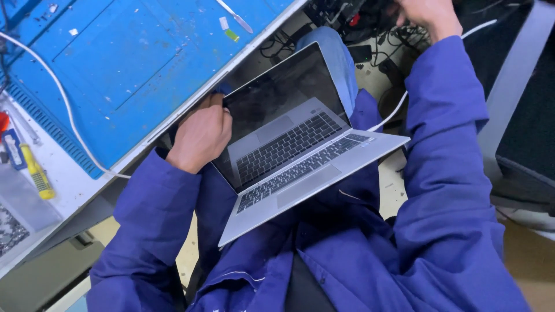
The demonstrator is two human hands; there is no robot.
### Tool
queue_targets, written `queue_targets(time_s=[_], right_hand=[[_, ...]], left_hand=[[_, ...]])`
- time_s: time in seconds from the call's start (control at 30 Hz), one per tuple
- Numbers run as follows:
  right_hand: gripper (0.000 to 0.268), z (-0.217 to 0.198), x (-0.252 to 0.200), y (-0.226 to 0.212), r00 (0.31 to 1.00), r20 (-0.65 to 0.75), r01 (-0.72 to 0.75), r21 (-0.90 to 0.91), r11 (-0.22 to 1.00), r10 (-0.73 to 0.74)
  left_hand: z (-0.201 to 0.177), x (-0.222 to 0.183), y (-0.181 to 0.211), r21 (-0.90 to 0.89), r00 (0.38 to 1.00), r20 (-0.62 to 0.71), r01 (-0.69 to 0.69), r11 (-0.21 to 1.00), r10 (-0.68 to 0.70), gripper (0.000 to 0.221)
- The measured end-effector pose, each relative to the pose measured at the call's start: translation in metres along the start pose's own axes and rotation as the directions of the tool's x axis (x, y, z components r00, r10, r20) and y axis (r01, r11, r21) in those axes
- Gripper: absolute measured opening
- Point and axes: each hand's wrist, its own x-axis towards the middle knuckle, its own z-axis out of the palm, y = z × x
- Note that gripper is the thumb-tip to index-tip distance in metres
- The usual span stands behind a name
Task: The person operates a laptop by opening the screen, touching the display, and interacting with the software before plugging in a power cable.
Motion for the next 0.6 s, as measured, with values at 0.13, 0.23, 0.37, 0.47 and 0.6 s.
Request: queue_targets(time_s=[0.13, 0.23, 0.37, 0.47, 0.6], right_hand=[[0.030, 0.006, -0.001, -0.004, 0.997, 0.006, 0.072, 0.082, 0.994, -0.072], [0.011, -0.001, -0.008, -0.026, 0.995, 0.002, 0.099, 0.132, 0.986, -0.101], [0.011, -0.008, -0.020, -0.045, 1.000, 0.019, 0.019, 0.132, 0.991, -0.022], [0.008, -0.011, -0.024, -0.053, 1.000, 0.022, 0.015, 0.136, 0.991, -0.018], [0.010, -0.011, -0.025, -0.061, 1.000, 0.020, -0.012, 0.143, 0.990, 0.009]], left_hand=[[-0.013, -0.014, 0.011, 0.015, 0.996, 0.081, -0.030, 0.999, 0.029, 0.033], [-0.016, -0.016, 0.013, -0.046, 0.989, 0.136, 0.057, 0.997, -0.051, 0.040], [-0.016, -0.015, 0.013, -0.061, 0.983, 0.176, 0.059, 0.996, -0.047, 0.049], [-0.021, -0.013, 0.016, -0.060, 0.972, 0.220, 0.099, 0.993, -0.083, 0.061], [-0.019, -0.014, 0.015, -0.073, 0.974, 0.212, 0.098, 0.993, -0.080, 0.058]])
